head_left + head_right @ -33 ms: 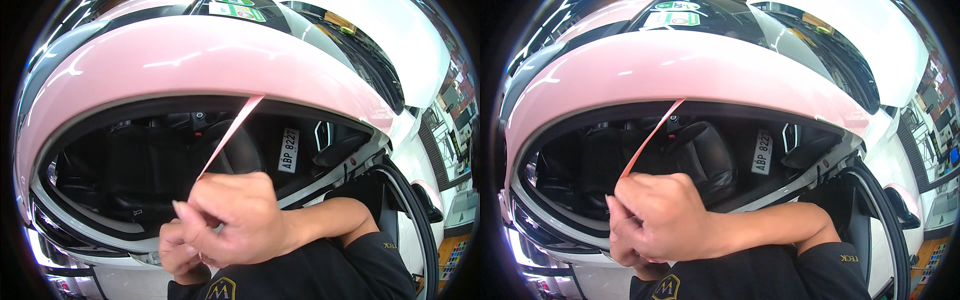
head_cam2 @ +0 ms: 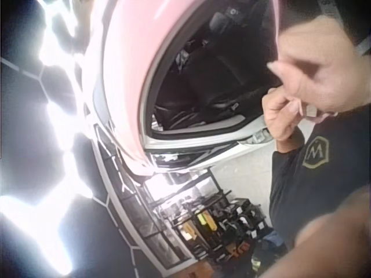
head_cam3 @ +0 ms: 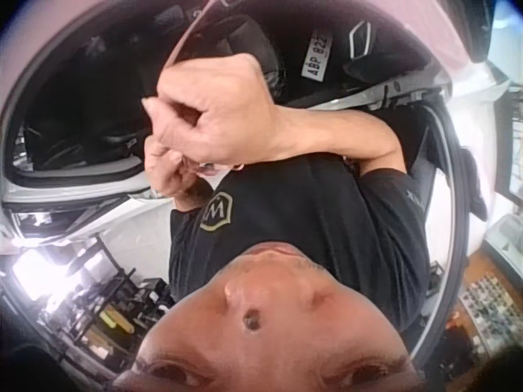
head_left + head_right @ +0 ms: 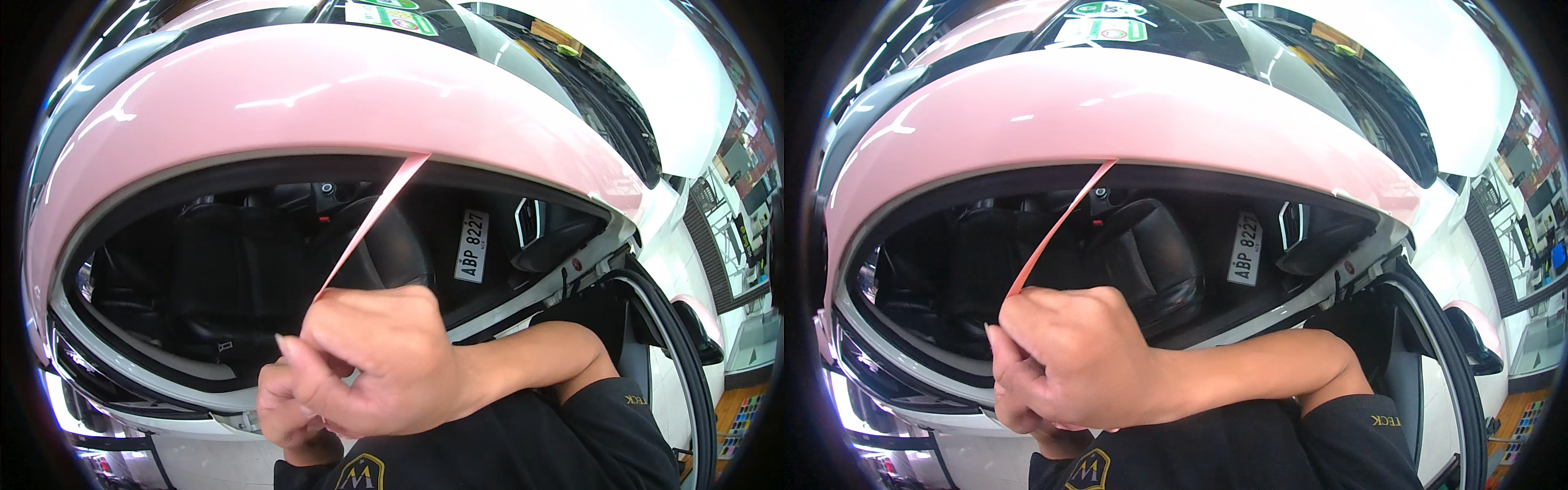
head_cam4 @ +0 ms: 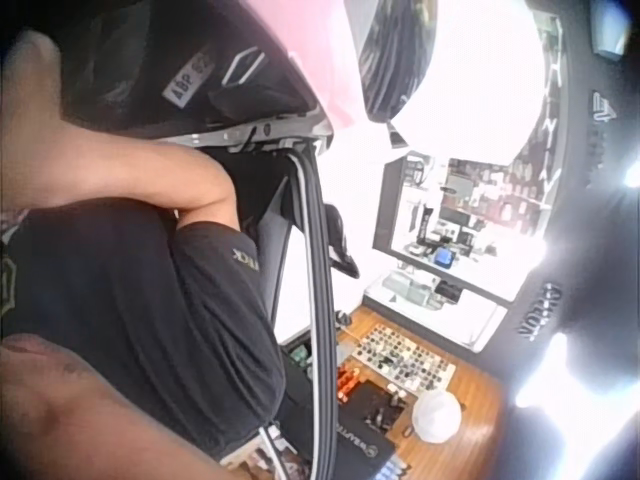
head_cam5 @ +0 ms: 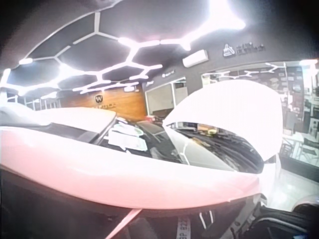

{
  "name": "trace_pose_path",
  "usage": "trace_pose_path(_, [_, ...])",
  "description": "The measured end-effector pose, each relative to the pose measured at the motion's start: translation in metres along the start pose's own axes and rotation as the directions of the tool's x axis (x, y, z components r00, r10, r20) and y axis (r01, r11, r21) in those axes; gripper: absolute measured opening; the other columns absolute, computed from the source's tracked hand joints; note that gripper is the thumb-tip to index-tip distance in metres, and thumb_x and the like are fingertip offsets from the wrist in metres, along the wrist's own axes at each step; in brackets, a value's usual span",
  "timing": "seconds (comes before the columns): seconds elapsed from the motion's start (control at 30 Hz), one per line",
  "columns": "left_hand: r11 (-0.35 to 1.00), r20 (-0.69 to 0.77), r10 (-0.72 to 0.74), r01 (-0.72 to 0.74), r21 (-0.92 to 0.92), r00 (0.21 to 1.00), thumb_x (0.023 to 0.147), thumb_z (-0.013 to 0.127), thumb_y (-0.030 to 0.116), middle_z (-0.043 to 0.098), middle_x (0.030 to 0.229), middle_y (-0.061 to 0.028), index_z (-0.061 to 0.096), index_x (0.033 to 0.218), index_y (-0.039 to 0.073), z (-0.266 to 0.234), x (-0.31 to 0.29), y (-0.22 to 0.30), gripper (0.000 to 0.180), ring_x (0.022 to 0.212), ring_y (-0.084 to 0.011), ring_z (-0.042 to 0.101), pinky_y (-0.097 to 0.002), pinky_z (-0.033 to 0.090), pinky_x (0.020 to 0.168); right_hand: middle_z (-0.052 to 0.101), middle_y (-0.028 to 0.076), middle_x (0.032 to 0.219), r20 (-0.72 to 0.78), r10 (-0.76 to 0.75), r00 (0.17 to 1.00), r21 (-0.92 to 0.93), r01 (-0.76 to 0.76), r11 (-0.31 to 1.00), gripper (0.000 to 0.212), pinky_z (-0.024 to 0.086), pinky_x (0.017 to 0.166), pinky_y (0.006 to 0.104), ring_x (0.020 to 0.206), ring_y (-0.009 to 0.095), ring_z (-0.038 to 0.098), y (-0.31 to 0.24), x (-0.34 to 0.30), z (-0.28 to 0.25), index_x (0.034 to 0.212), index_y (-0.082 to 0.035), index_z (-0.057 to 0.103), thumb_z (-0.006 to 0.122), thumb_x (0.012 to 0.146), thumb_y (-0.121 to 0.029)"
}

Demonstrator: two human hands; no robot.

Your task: The person uses a metal squeegee tool to lift and peel a strip of pink vinyl wrap from the upper door frame of a white car. They carefully remove the material by hand, pulling it away from the vehicle's surface.

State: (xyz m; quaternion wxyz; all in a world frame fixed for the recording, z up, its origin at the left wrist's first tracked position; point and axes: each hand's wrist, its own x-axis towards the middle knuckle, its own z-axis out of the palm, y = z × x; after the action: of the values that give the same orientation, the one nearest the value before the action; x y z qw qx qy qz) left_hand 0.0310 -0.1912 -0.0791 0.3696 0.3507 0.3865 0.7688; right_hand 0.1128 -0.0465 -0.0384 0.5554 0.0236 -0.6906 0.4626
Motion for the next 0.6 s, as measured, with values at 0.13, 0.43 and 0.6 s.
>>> trace_pose_path(0.13, [0.964, -0.023, -0.001, 0.007, 0.267, 1.000, 0.096, 0.053, 0.025, 0.066, 0.075, -0.0073, 0.067, 0.090, -0.006, -0.013, 0.025, 0.018, 0.034, 0.067, -0.0127, 0.063, -0.0232, 0.044, 0.059, 0.055, 0.008, 0.060, 0.094, -0.042, 0.995, -0.010, 0.043, 0.999, 0.018, 0.044, 0.043, 0.0329, 0.047, 0.023, 0.055, -0.003, -0.005, 0.022, 0.070, -0.003, 0.058, 0.072, 0.080, -0.001])
trace_pose_path(0.43, [0.650, -0.036, 0.088, -0.030, 0.760, 0.995, 0.106, 0.040, 0.037, 0.067, 0.084, -0.0053, 0.067, 0.103, -0.004, -0.060, 0.061, 0.090, 0.050, 0.072, -0.0120, 0.064, -0.0232, 0.044, 0.065, 0.055, 0.010, 0.063, 0.246, -0.153, 0.957, 0.093, 0.134, 0.987, 0.020, 0.049, 0.049, 0.0347, 0.054, 0.025, 0.062, -0.003, -0.016, 0.072, 0.070, -0.003, 0.056, 0.074, 0.078, -0.006])
trace_pose_path(0.6, [0.231, 0.263, 0.119, -0.285, 0.930, 0.957, 0.103, 0.054, 0.042, 0.067, 0.080, -0.0034, 0.067, 0.095, 0.000, -0.001, 0.096, 0.133, 0.045, 0.070, -0.0120, 0.064, -0.0255, 0.045, 0.067, 0.059, 0.012, 0.069, 0.400, -0.192, 0.896, 0.110, 0.161, 0.981, 0.017, 0.052, 0.052, 0.0358, 0.059, 0.028, 0.065, 0.000, -0.030, 0.090, 0.079, 0.001, 0.061, 0.074, 0.080, -0.010])
